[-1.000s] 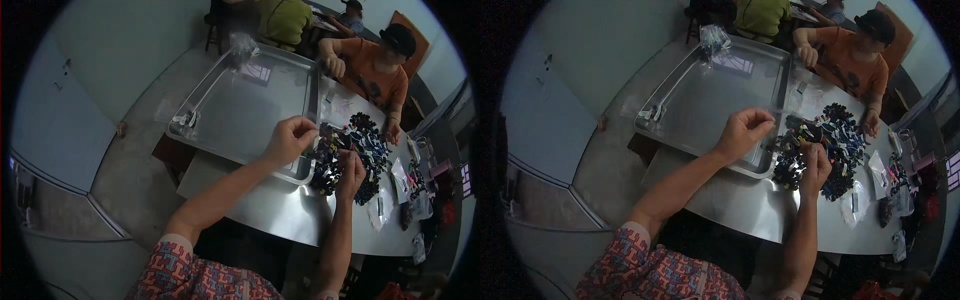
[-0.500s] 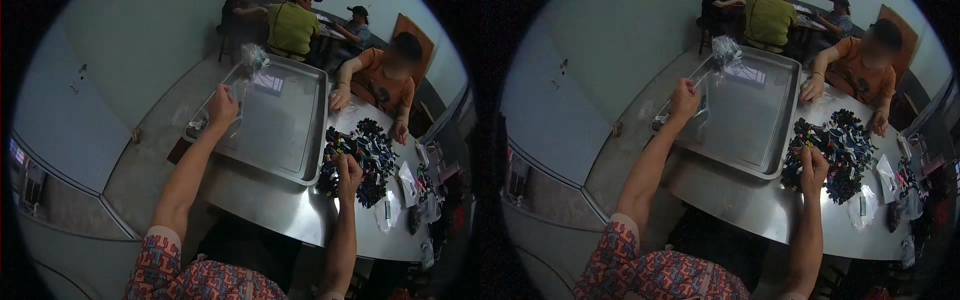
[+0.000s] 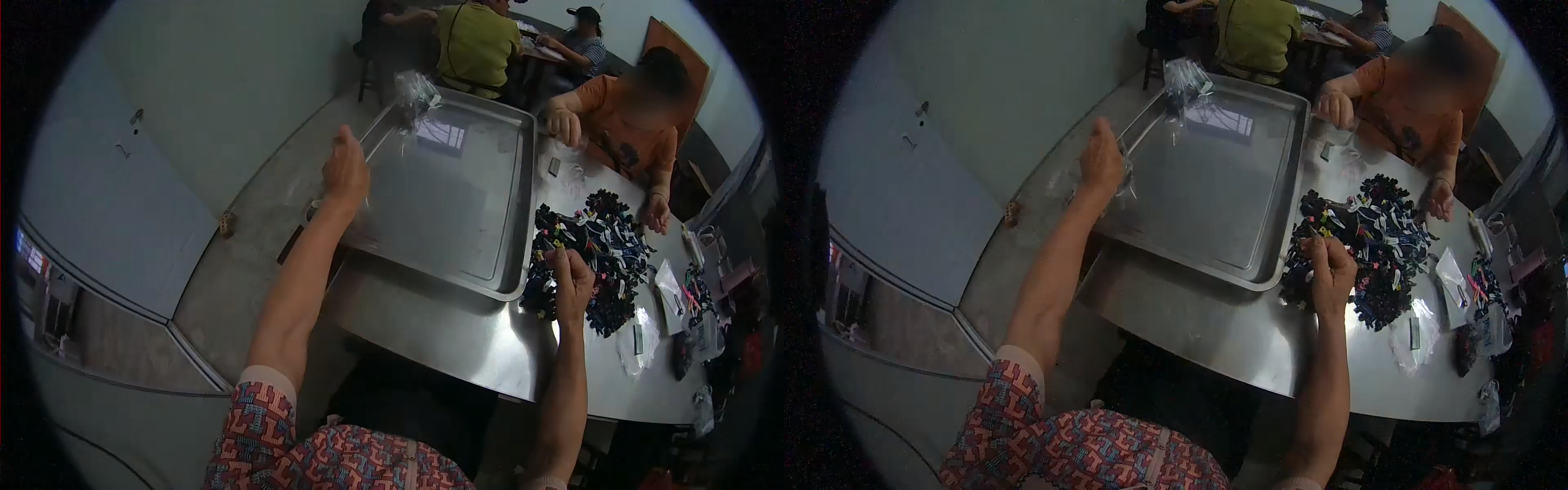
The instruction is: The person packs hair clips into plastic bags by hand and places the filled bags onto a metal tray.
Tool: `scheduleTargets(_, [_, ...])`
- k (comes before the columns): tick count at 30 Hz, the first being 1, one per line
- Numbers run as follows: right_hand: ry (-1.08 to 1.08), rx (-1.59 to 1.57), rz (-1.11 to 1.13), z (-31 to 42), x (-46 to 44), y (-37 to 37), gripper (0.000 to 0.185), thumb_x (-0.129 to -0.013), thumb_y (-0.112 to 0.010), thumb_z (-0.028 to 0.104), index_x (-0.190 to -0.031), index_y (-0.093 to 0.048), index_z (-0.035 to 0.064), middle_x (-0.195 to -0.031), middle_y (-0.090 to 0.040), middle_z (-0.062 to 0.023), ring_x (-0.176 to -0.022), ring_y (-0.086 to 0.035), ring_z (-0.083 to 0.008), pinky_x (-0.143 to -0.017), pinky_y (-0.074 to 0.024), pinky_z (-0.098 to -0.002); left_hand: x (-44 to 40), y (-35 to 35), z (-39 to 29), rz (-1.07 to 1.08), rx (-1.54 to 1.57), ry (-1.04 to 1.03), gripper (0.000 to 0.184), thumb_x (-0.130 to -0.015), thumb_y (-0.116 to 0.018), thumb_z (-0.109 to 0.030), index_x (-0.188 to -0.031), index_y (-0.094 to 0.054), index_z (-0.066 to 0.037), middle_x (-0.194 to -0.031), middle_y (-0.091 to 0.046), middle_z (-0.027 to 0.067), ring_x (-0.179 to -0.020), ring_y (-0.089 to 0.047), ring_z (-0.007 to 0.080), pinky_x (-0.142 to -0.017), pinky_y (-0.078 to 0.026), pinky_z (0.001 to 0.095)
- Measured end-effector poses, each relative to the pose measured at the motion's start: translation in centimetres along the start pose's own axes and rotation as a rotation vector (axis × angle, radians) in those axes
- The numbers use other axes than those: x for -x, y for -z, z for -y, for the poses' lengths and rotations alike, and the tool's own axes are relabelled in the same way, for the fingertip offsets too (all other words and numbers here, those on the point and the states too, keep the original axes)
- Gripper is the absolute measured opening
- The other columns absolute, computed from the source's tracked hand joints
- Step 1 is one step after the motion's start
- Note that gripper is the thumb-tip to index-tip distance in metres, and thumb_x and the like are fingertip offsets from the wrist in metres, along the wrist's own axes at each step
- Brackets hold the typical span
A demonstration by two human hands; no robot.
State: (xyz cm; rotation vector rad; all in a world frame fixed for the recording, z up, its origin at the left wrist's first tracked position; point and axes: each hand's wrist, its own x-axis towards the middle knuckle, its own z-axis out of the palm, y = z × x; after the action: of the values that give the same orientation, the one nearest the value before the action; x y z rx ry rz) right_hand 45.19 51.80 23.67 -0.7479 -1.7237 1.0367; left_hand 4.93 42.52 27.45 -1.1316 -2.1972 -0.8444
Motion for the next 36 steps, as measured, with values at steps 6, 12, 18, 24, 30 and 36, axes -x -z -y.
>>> scheduleTargets(6, [-0.011, 0.012, 0.016, 0.0, 0.1, 0.0, 0.027, -0.099, -0.056, 0.02, -0.089, -0.069, -0.0021, -0.081, -0.067, -0.0044, -0.075, -0.057, -0.0088, -0.072, -0.0446, -0.0239, 0.2, 1.2, -0.5, 0.121, -0.17, 0.042, 0.047, -0.077, -0.068, 0.006, -0.117, -0.043, 0.003, -0.118, -0.051, 0.0277, -0.109, -0.057, 0.0439, -0.083, -0.055, 0.0441])
scheduleTargets(12, [-0.03, 0.048, 0.017, 0.3, 0.2, -0.1, 0.027, -0.1, -0.055, 0.019, -0.09, -0.069, -0.0021, -0.08, -0.066, -0.0031, -0.076, -0.057, -0.0083, -0.072, -0.0439, -0.0231, 0.4, 1.2, -0.2, -0.118, -0.283, -0.228, 0.056, -0.076, -0.07, 0.006, -0.126, -0.045, 0.006, -0.131, -0.043, 0.0249, -0.132, -0.037, 0.0441, -0.107, -0.04, 0.0462])
scheduleTargets(18, [0.058, 0.058, -0.001, -0.4, 0.1, -0.4, 0.023, -0.096, -0.059, 0.015, -0.084, -0.069, -0.0028, -0.077, -0.064, -0.0061, -0.071, -0.057, -0.011, -0.067, -0.0441, -0.0248, 2.4, 2.3, -5.1, -0.166, -0.006, -0.386, 0.047, -0.078, -0.07, 0.001, -0.121, -0.052, 0.003, -0.129, -0.047, 0.0209, -0.131, -0.038, 0.0422, -0.107, -0.039, 0.0479])
scheduleTargets(24, [0.013, 0.219, -0.06, 0.4, 0.3, -0.5, 0.021, -0.094, -0.061, 0.016, -0.086, -0.07, -0.0007, -0.071, -0.062, -0.0078, -0.067, -0.057, -0.0137, -0.062, -0.0432, -0.0279, 8.7, 6.3, -15.0, 0.299, 0.73, -0.543, 0.04, -0.075, -0.069, 0.001, -0.113, -0.057, 0.0, -0.114, -0.058, 0.0171, -0.113, -0.054, 0.0375, -0.097, -0.044, 0.0445])
scheduleTargets(30, [0.049, 0.117, -0.146, -0.1, 0.2, -0.2, 0.02, -0.093, -0.062, 0.015, -0.085, -0.07, -0.0003, -0.075, -0.066, -0.0108, -0.067, -0.061, -0.0166, -0.062, -0.0458, -0.0296, 16.0, 4.3, -19.6, 0.375, 1.038, -0.807, 0.024, -0.074, -0.066, 0.002, -0.098, -0.063, 0.0, -0.102, -0.063, 0.0142, -0.098, -0.061, 0.033, -0.088, -0.05, 0.0411])
scheduleTargets(36, [0.134, 0.251, -0.156, -1.4, 0.0, 0.4, 0.019, -0.092, -0.063, 0.014, -0.081, -0.066, -0.001, -0.071, -0.06, -0.0107, -0.061, -0.056, -0.0184, -0.057, -0.0422, -0.0318, 18.3, 3.6, -19.4, 0.369, 1.08, -1.115, 0.019, -0.075, -0.064, -0.004, -0.094, -0.065, -0.001, -0.099, -0.063, 0.0118, -0.095, -0.063, 0.0282, -0.084, -0.052, 0.0393])
